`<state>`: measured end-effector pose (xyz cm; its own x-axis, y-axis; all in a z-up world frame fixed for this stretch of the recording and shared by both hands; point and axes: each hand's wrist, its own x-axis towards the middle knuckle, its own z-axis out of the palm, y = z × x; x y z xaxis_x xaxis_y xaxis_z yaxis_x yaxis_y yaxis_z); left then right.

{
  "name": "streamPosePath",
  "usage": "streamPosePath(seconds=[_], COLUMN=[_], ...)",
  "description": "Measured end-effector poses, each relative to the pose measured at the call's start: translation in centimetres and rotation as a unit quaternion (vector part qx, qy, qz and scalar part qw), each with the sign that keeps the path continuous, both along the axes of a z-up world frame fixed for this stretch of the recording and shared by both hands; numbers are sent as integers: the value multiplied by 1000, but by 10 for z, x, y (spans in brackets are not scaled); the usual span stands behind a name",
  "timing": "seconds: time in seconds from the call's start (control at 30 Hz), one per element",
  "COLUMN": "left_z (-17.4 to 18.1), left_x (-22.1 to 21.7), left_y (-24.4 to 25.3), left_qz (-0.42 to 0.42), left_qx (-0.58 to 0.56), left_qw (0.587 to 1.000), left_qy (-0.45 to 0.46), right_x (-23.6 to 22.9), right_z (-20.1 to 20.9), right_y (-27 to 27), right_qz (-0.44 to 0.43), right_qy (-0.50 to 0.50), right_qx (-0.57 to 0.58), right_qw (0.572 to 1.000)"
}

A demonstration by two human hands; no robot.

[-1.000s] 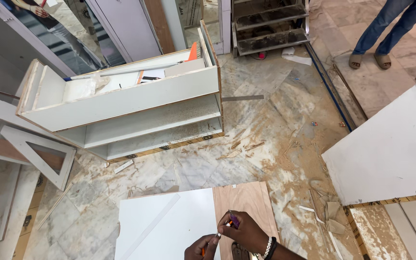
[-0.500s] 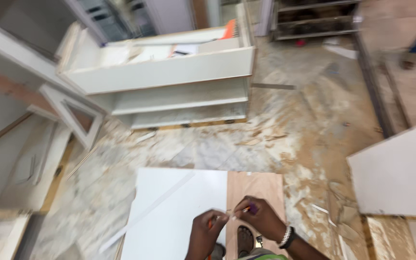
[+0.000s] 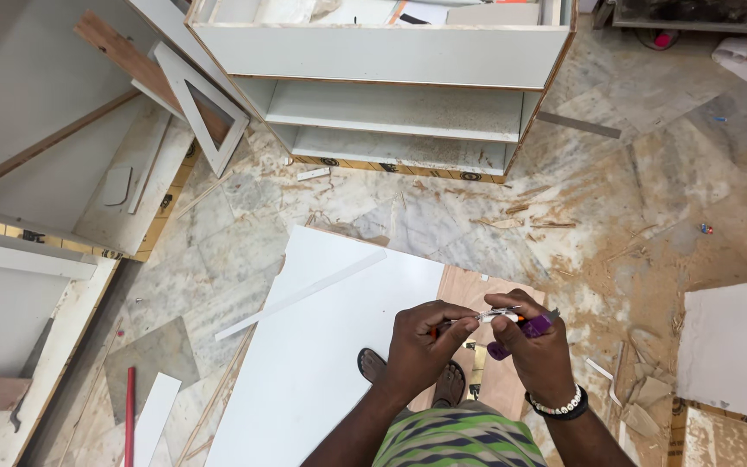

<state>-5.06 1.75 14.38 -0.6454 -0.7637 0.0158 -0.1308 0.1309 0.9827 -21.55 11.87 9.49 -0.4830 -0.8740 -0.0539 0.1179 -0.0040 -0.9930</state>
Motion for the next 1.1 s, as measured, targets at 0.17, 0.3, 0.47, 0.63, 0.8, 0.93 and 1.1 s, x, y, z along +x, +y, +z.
streamPosePath(seconds=[0.17,0.3,0.47,0.63,0.8,0.93,1.1], left_z=[2,4,6,2,-6,-11,-14], left_x=[1,3,5,7,9,15,22], left_y=[4,6,8,9,8,3,-1], left_qz=[5,6,16,16,7,59,79], left_qx=[-11,-26,-38,-39,-9,21,11], left_qw=[1000,999,999,999,1000,998,996], left_qy=[12,23,-22,-2,-11,17,26], right_x=[1,1,-1,-5,-9,-24,-34], right_z=[0,2,10,14,5,1,4], right_y=[0,3,6,13,20,22,31], right_qz=[11,20,4,17,28,-48,-50], right_qy=[-16,-20,41,44,3,67,-35], right_qx=[-27,-30,-37,-11,-16,-97,-124], right_qw=[999,999,998,999,999,992,990])
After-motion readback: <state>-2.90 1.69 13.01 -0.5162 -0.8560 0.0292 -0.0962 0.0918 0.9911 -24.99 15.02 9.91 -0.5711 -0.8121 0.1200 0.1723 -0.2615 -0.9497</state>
